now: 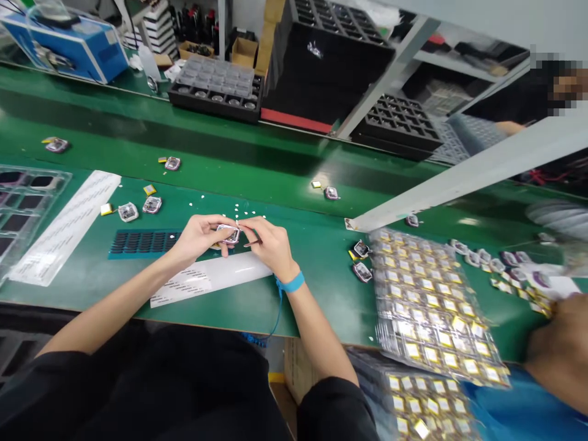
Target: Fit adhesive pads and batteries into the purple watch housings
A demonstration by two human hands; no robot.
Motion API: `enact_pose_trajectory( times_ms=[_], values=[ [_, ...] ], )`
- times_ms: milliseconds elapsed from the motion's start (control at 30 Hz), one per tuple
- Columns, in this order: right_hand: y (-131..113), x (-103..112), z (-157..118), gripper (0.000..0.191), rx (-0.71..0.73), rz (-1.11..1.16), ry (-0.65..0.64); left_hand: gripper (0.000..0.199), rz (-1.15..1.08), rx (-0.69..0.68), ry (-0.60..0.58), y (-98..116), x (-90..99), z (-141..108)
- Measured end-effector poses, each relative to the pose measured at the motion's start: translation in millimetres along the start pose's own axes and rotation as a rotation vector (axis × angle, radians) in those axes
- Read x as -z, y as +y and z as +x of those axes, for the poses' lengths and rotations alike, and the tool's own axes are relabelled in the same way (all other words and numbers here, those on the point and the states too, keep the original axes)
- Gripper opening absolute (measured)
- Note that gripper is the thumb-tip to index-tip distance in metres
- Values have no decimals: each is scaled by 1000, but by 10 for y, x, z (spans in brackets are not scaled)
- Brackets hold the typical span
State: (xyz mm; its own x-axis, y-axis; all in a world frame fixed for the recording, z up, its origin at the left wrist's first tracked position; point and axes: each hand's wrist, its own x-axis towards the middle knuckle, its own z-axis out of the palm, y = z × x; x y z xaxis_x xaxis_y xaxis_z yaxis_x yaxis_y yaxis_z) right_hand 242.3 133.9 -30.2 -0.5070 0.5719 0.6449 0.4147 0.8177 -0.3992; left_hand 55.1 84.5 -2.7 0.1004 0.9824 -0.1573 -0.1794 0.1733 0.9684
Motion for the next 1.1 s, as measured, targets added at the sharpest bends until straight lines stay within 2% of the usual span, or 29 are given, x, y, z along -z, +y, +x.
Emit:
enact_pose_trajectory(
  times_ms=[100, 233, 400, 500, 733, 967, 1100],
  values=[
    [11, -3, -20, 19, 11, -66, -27, 20, 36, 15, 3, -3, -10, 4],
    [17, 12, -16, 25, -59, -203, -1, 14, 71, 9, 6, -15, -24, 18],
    [43, 61, -19, 27, 99, -253, -130, 15, 27, -24, 39, -30, -26, 28],
    [75, 67, -50, 28, 117, -298, -151, 13, 41, -44, 64, -37, -25, 26],
    [27, 56, -63, 30, 231, -287, -140, 14, 226, -160, 117, -141, -70, -36],
    [-71, 70, -74, 37, 136, -348, -251, 8, 452, -335, 206, -181, -158, -123],
    [-117, 113, -51, 35, 177, -408, -259, 5, 525, -386, 250, -155, -177, -149]
  ],
)
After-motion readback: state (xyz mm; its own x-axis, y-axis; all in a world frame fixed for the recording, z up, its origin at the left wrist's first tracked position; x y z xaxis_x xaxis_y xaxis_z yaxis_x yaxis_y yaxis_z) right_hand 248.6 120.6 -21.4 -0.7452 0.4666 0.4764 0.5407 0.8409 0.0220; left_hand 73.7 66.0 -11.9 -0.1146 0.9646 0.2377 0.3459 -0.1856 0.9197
